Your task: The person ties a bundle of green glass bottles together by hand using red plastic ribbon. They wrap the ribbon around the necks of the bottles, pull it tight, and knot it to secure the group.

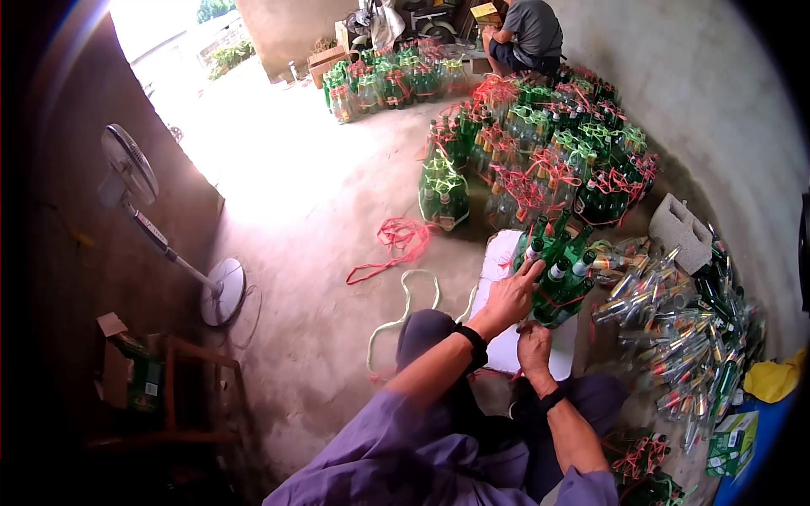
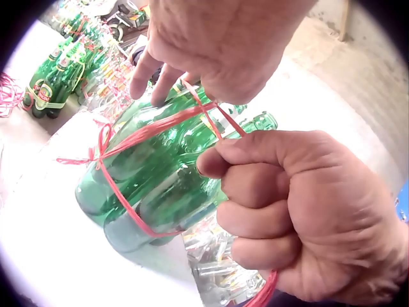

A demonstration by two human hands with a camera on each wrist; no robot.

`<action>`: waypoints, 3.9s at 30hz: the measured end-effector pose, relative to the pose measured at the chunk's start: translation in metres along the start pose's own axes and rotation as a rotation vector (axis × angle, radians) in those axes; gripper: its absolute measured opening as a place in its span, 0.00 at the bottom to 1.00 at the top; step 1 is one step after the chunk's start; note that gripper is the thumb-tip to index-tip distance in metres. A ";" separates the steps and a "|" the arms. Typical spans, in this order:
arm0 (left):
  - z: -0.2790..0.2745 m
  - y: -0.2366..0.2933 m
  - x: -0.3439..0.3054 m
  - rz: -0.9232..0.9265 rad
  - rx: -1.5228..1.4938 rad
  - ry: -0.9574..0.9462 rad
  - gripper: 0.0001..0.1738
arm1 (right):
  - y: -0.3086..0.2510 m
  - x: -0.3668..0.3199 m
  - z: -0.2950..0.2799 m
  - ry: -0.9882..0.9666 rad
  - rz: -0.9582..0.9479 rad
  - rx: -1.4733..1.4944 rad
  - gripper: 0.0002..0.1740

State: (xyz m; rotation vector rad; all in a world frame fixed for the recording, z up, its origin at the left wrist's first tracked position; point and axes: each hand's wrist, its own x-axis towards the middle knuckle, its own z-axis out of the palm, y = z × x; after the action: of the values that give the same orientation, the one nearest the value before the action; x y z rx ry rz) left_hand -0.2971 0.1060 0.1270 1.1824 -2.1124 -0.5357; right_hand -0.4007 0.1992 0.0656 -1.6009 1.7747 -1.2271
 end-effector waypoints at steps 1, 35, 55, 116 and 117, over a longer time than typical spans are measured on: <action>-0.001 -0.001 -0.001 0.008 -0.010 -0.003 0.27 | 0.000 0.001 -0.001 0.002 -0.007 -0.001 0.12; -0.001 -0.006 -0.002 0.031 -0.026 -0.039 0.27 | 0.008 0.002 0.002 0.009 -0.020 0.007 0.11; 0.005 -0.010 -0.002 0.017 -0.022 -0.039 0.28 | 0.010 0.004 -0.002 0.034 -0.053 -0.018 0.12; -0.002 -0.006 -0.004 0.010 -0.031 -0.052 0.28 | 0.003 0.011 -0.018 -0.012 -0.064 -0.049 0.12; -0.001 -0.007 -0.004 0.009 -0.030 -0.053 0.28 | 0.003 0.012 -0.019 -0.030 -0.069 -0.052 0.12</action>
State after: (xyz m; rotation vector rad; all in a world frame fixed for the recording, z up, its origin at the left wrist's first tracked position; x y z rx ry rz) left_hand -0.2906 0.1063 0.1221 1.1526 -2.1461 -0.5991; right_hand -0.4204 0.1935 0.0752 -1.7144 1.7599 -1.1901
